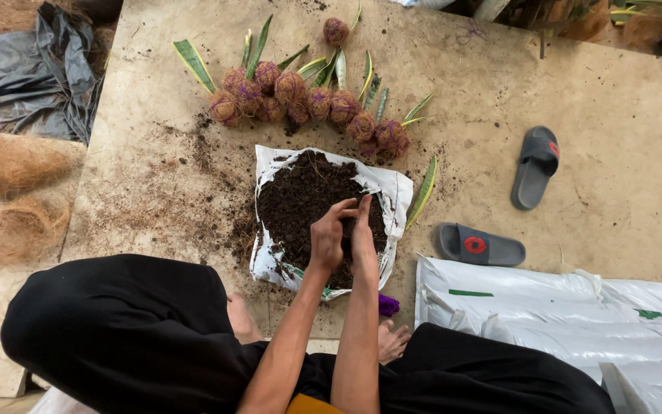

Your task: The person assembles kokedama plants by hand, wrapping soil and moss around plant roots and securing them with purple string. The person handles multiple plants, placing completed units aside.

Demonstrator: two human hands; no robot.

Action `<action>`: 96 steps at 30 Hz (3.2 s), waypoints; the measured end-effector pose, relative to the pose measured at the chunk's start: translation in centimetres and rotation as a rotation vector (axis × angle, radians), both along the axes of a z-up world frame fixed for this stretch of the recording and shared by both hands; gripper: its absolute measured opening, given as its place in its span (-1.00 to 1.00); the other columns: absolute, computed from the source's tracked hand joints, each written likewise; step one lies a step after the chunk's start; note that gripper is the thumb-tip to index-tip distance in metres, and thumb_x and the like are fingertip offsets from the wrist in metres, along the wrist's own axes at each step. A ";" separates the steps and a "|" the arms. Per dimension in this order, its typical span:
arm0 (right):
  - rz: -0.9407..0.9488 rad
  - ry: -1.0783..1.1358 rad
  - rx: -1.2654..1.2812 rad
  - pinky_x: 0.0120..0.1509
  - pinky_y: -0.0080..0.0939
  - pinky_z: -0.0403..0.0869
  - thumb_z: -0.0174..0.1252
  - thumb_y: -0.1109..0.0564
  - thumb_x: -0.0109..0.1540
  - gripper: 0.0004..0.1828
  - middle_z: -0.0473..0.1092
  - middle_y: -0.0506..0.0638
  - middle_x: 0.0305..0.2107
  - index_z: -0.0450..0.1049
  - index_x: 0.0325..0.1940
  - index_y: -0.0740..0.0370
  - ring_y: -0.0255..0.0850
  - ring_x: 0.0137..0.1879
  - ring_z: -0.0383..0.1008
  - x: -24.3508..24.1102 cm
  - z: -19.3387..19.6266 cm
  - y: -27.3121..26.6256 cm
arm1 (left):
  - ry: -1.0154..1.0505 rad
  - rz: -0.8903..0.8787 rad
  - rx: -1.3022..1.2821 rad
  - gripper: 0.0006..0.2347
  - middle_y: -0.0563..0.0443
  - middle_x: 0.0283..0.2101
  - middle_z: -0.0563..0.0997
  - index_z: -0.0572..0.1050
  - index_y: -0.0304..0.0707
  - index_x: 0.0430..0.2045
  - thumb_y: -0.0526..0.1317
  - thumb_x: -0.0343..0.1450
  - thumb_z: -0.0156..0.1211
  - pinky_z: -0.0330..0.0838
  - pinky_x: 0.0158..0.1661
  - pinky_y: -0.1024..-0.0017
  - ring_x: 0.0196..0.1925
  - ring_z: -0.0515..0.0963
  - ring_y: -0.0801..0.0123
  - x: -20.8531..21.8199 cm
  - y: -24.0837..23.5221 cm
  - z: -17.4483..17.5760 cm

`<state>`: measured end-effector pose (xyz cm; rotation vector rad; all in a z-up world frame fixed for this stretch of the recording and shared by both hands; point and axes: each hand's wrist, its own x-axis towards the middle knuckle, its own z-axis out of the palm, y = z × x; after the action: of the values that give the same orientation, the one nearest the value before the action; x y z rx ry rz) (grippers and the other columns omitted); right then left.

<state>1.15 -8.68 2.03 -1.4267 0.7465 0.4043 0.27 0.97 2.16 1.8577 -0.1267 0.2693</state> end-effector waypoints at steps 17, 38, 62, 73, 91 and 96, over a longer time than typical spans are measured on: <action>-0.171 0.012 0.064 -0.40 -0.14 0.55 -0.04 -0.70 0.07 0.05 0.52 0.09 -0.44 0.61 -0.14 0.41 -0.19 -0.33 0.61 0.5 -8.3 1.5 | -0.088 0.140 -0.159 -0.27 -0.13 -0.20 0.62 0.26 -0.34 0.27 0.36 0.54 -0.54 0.56 -0.15 0.30 -0.17 0.66 0.22 0.1 -1.0 0.2; -0.279 -0.031 0.098 -0.09 -0.15 0.50 -0.18 -0.53 0.29 -0.16 0.60 0.02 -0.28 0.64 -0.01 0.24 -0.19 -0.16 0.57 -0.4 0.4 0.1 | -0.101 0.157 0.061 -0.50 -0.33 0.11 0.61 0.52 -0.35 0.03 0.13 0.65 -0.27 0.52 0.07 0.14 0.10 0.62 -0.05 -0.3 -2.1 -1.3; -0.236 -0.059 0.178 -0.38 -0.13 0.44 -0.23 -0.53 0.38 -0.19 0.39 -0.03 -0.46 0.45 -0.23 0.27 -0.20 -0.40 0.37 -0.1 -7.5 -0.5 | 0.207 -0.092 0.029 -0.29 -0.18 -0.21 0.69 0.64 -0.35 -0.21 0.23 0.58 -0.53 0.59 -0.24 0.27 -0.24 0.70 0.13 1.0 -0.5 -1.1; -0.308 0.023 0.397 -0.03 -0.11 0.56 -0.41 -0.70 0.15 0.09 0.57 0.07 -0.31 0.61 0.00 0.23 -0.18 -0.12 0.59 0.6 -1.6 -0.7 | -0.022 -0.044 -0.046 -0.46 -0.15 -0.28 0.70 0.66 -0.38 -0.32 0.02 0.65 -0.31 0.57 -0.26 0.32 -0.29 0.69 0.18 0.8 0.4 1.6; -0.283 -0.025 0.656 -0.14 -0.10 0.52 -0.17 -0.70 0.19 -0.02 0.49 0.06 -0.36 0.53 -0.05 0.27 -0.15 -0.22 0.53 0.7 -4.1 -1.2 | -0.096 -0.191 0.130 -0.51 -0.06 -0.24 0.72 0.66 -0.29 -0.38 -0.08 0.65 -0.34 0.39 0.07 0.23 -0.07 0.69 0.13 1.2 -0.1 2.7; -0.252 0.044 0.651 -0.09 -0.15 0.54 -0.20 -0.65 0.18 -0.06 0.50 -0.01 -0.34 0.54 -0.12 0.28 -0.25 -0.16 0.53 0.8 -3.3 -1.4 | -0.111 -0.240 0.192 -0.57 -0.13 -0.16 0.71 0.66 -0.36 -0.32 -0.05 0.62 -0.18 0.48 0.12 0.23 -0.01 0.70 0.06 1.7 0.5 1.5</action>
<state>1.91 -10.07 -1.27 -0.7075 0.7311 0.4314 1.96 1.45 3.64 1.9948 -0.4626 0.1979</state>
